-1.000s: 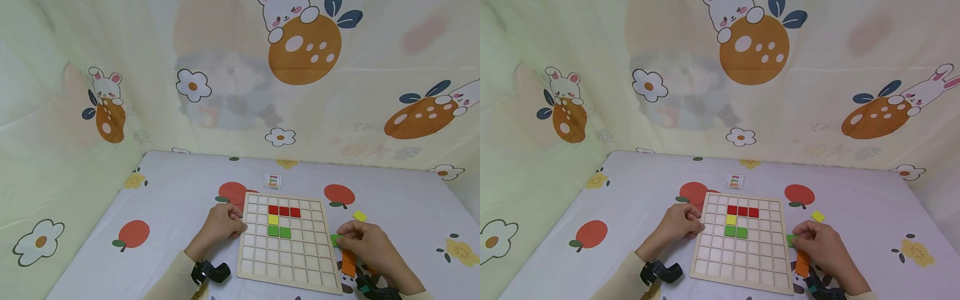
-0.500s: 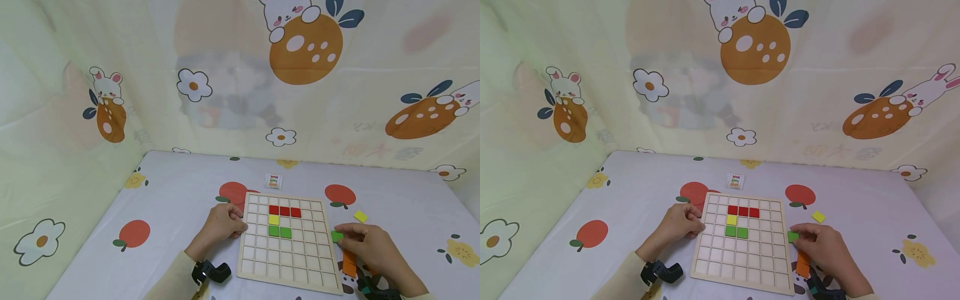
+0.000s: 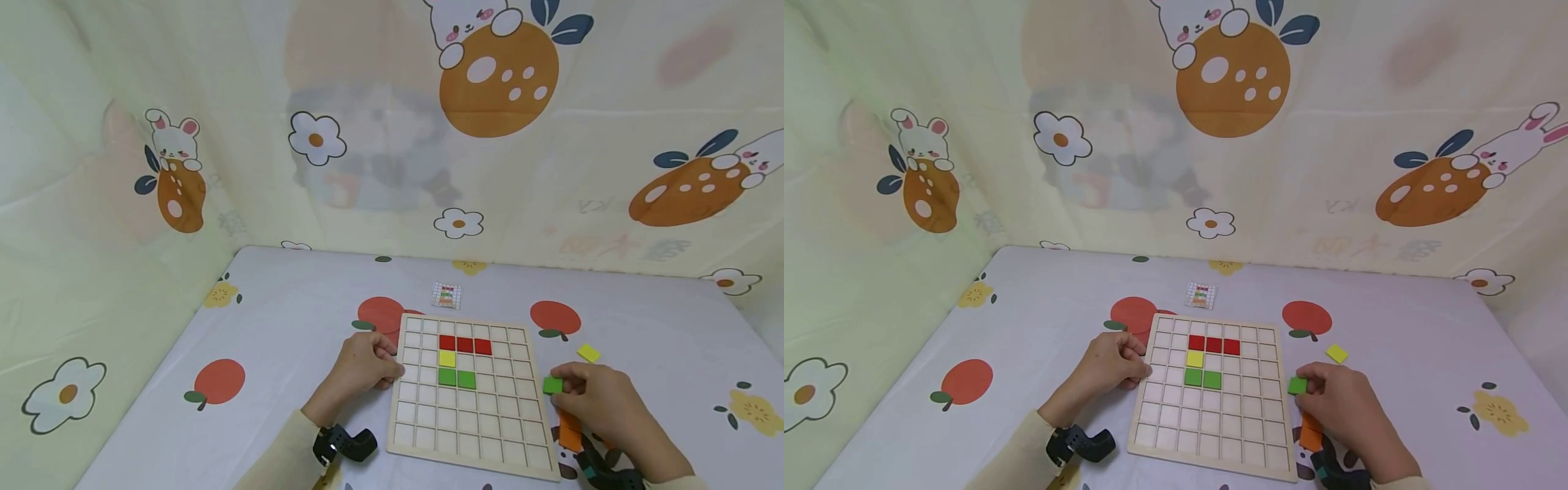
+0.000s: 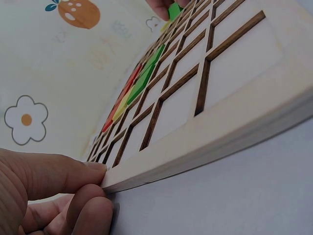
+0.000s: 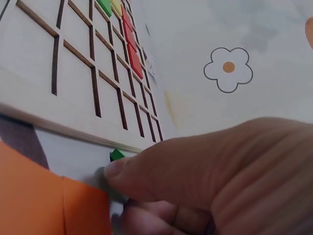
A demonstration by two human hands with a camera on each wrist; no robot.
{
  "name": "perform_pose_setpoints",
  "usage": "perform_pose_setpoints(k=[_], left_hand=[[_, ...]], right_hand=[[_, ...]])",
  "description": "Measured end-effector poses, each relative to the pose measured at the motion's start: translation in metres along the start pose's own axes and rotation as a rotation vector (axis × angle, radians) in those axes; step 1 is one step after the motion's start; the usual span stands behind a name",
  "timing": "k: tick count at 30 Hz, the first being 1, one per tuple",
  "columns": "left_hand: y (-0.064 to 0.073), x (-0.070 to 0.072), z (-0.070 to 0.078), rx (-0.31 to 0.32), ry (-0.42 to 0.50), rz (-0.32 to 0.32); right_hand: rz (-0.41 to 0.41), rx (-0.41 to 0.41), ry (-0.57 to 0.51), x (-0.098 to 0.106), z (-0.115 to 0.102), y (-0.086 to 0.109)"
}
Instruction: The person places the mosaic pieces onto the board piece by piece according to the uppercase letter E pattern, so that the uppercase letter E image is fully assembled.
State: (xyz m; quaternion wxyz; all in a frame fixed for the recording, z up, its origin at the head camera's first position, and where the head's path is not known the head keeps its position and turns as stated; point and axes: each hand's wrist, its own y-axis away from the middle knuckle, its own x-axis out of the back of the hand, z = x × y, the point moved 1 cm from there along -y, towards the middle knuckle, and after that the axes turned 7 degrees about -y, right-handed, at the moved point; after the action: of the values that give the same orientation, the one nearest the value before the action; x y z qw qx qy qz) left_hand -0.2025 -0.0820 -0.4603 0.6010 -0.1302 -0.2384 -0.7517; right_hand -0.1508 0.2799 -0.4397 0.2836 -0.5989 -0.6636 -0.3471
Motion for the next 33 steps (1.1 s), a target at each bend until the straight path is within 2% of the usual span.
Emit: perform_pose_setpoints(k=[7, 12, 17, 23, 33], left_hand=[[0.001, 0.000, 0.001, 0.001, -0.002, -0.004], [0.001, 0.000, 0.001, 0.008, -0.002, -0.006], [0.001, 0.001, 0.001, 0.007, -0.002, -0.009], [0.001, 0.001, 0.001, -0.001, 0.001, -0.012], [0.001, 0.001, 0.000, -0.005, -0.007, -0.011]], right_hand=[[-0.018, -0.010, 0.020, 0.001, 0.002, -0.002], [0.014, -0.011, -0.009, 0.001, 0.000, -0.001], [0.029, -0.002, -0.064, -0.004, -0.011, 0.000], [0.010, 0.026, -0.150, -0.015, -0.027, 0.001], [-0.016, 0.048, -0.175, -0.030, -0.047, -0.003]])
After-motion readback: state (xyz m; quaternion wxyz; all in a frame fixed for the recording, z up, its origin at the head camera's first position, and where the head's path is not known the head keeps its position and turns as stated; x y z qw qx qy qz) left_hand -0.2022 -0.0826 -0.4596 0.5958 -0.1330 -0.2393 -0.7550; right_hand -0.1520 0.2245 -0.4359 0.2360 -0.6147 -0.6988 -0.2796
